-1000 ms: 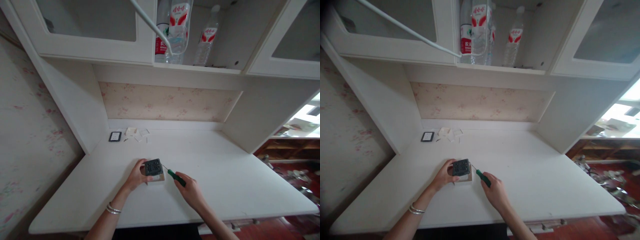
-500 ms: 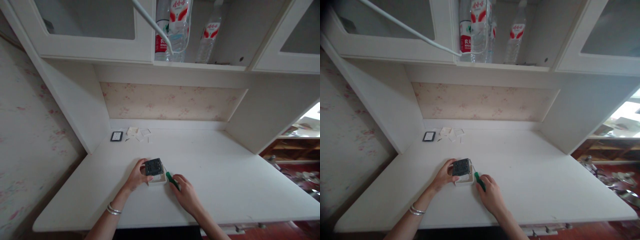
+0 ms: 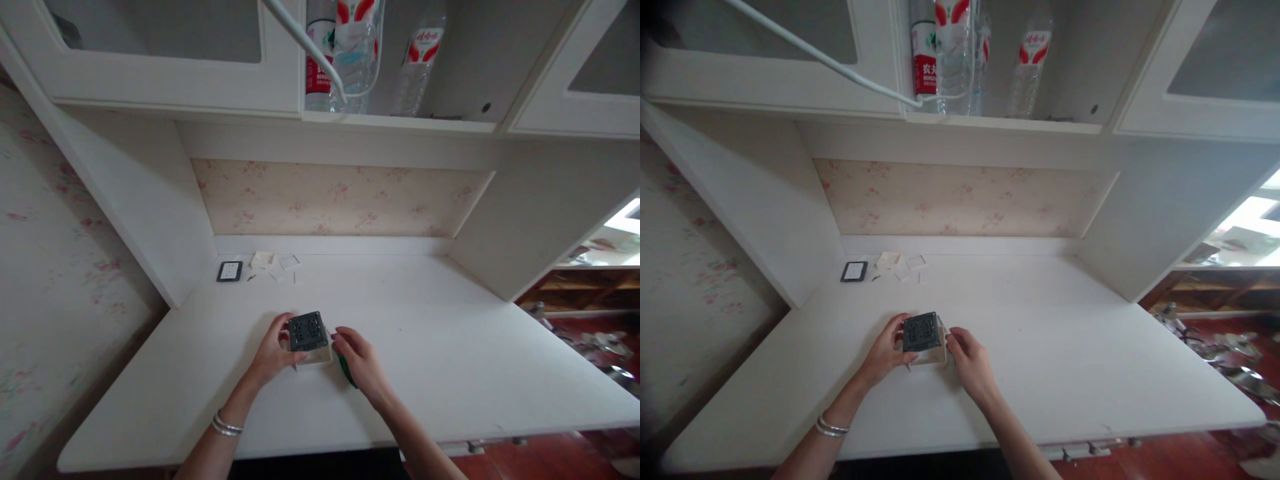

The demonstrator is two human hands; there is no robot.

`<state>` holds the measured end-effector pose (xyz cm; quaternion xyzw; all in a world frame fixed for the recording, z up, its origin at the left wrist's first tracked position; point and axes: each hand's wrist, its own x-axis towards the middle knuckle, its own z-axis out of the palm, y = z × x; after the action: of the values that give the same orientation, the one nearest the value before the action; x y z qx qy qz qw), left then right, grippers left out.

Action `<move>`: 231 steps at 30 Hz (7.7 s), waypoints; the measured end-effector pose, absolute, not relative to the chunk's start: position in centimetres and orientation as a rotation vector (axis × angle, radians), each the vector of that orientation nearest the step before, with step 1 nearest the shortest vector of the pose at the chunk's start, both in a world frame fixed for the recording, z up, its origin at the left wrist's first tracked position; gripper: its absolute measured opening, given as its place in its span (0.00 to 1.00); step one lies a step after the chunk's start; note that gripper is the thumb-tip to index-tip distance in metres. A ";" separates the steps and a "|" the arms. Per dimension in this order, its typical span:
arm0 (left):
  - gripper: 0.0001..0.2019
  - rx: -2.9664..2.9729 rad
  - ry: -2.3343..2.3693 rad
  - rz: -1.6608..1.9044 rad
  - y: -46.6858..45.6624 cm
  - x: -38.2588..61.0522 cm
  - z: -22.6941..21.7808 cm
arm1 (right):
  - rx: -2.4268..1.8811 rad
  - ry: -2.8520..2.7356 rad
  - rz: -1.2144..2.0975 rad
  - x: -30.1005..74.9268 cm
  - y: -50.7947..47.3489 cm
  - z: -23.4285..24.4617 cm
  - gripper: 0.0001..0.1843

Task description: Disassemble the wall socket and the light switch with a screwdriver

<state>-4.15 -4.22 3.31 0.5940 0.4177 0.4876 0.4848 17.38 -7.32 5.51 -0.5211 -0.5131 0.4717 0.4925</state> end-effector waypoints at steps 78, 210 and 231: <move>0.27 1.406 1.006 1.175 -4.4 -4.4 3.5 | -0.983 -0.731 1.585 14.3 -7.2 6.4 0.24; 0.13 1.339 1.092 1.152 -4.5 -4.2 4.3 | -1.098 -0.680 1.527 14.6 -7.2 5.5 0.23; 0.09 1.448 1.106 1.358 -3.9 -4.5 3.3 | -1.106 -1.007 1.277 14.5 -7.5 5.2 0.19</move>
<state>-4.49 -3.90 3.26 0.5779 0.4414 0.5419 0.4214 14.46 -7.48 5.16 -0.4683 -0.4261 0.5404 0.5542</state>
